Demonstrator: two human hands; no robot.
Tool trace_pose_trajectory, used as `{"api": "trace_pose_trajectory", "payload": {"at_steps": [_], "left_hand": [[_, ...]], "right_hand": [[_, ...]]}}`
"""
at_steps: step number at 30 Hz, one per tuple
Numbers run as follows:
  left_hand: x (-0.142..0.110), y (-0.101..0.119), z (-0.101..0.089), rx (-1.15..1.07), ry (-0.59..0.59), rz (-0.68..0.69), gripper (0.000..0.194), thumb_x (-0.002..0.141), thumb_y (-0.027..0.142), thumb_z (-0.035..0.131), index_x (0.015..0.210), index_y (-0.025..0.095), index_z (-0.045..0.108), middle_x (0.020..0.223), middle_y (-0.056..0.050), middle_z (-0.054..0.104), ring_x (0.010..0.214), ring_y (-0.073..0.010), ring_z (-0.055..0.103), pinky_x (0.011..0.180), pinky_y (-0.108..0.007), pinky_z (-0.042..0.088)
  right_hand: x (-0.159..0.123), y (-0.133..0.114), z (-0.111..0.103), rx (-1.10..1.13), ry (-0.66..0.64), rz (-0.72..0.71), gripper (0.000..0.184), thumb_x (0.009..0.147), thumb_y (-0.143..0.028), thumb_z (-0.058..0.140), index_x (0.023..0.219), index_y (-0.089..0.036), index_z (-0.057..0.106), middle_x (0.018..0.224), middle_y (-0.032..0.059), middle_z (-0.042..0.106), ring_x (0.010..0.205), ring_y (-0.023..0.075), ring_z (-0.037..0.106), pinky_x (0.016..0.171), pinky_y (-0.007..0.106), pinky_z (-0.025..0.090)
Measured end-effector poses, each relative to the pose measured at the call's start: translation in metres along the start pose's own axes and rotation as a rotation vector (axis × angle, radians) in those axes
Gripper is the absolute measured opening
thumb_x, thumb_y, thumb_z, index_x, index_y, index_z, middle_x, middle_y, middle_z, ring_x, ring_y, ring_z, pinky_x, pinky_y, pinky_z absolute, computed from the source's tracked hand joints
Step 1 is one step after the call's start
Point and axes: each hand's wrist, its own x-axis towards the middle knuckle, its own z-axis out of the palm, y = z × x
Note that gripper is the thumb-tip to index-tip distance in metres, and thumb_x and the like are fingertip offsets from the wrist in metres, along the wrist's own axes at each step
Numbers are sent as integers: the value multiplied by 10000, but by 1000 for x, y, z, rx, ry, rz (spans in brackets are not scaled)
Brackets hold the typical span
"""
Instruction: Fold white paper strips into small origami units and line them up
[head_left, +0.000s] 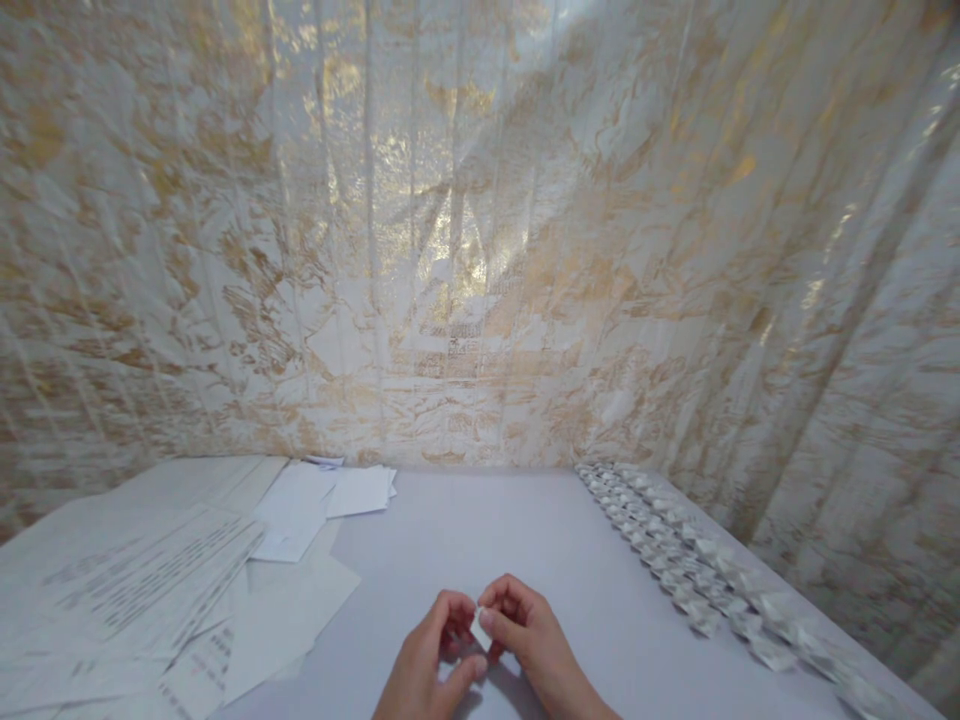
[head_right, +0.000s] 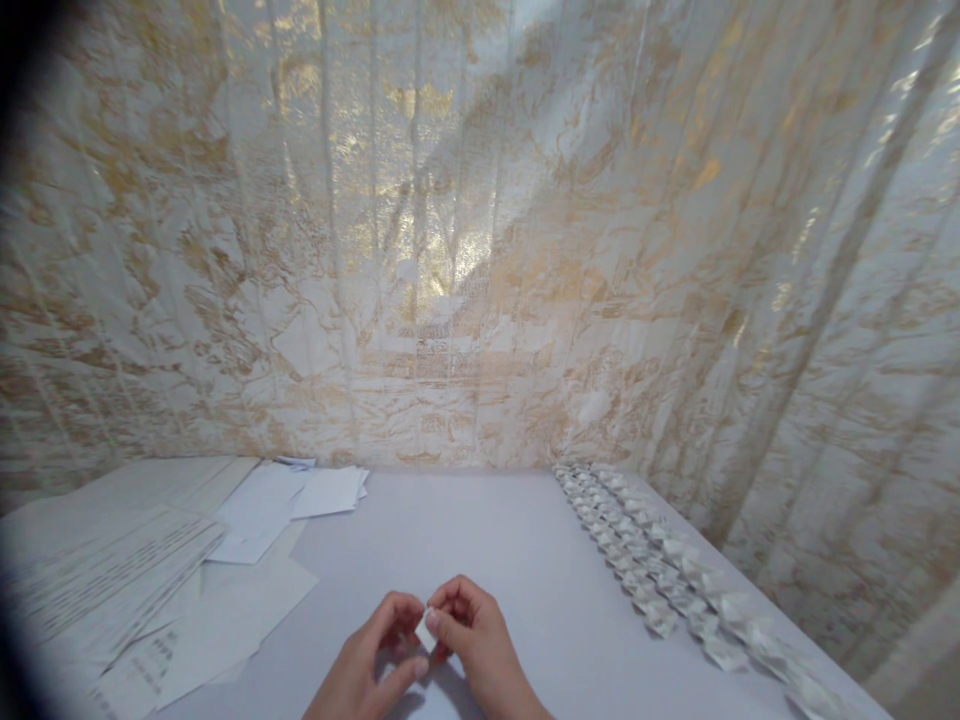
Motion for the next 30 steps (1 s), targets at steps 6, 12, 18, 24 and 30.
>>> {"api": "trace_pose_trajectory", "payload": {"at_steps": [6,12,18,24,30], "left_hand": [[2,1,-4,-4,-24,-56,78,762,183,589,818,213,635,811,-5,673,819,-222,628,789,-309,452],[7,-6,-11,-96,44,-96,123,787,314,675,825,197,685,814,-27,717,819,-238,660,777,-313,477],[6,-3,-11,-98,47,-105,221,822,403,681,770,189,689,742,-15,698,767,-222,629,727,-306,460],[6,-11,-9,-211,49,-83,195,834,382,699,876,213,610,732,37,633,725,-176,595,687,-284,425],[5,-14,-7,-352,38,-100,305,800,385,746,987,209,581,652,83,562,623,-133,517,615,-263,352]], "right_hand": [[-3,-5,4,-3,12,-66,478,719,-608,822,781,-207,569,672,-39,557,575,121,492,548,235,399],[-6,-10,2,-88,-52,-102,457,740,-628,789,842,-201,664,693,-27,575,644,149,510,643,279,380],[-6,-6,2,-142,-18,-87,443,729,-597,811,761,-185,653,671,-16,585,644,157,503,651,295,353],[-7,-6,6,-106,-43,-100,454,756,-599,785,751,-187,593,643,-41,523,603,135,458,612,274,327],[-9,-11,11,-3,-103,-123,456,752,-579,804,923,-225,572,689,-61,508,609,128,442,596,253,294]]}}
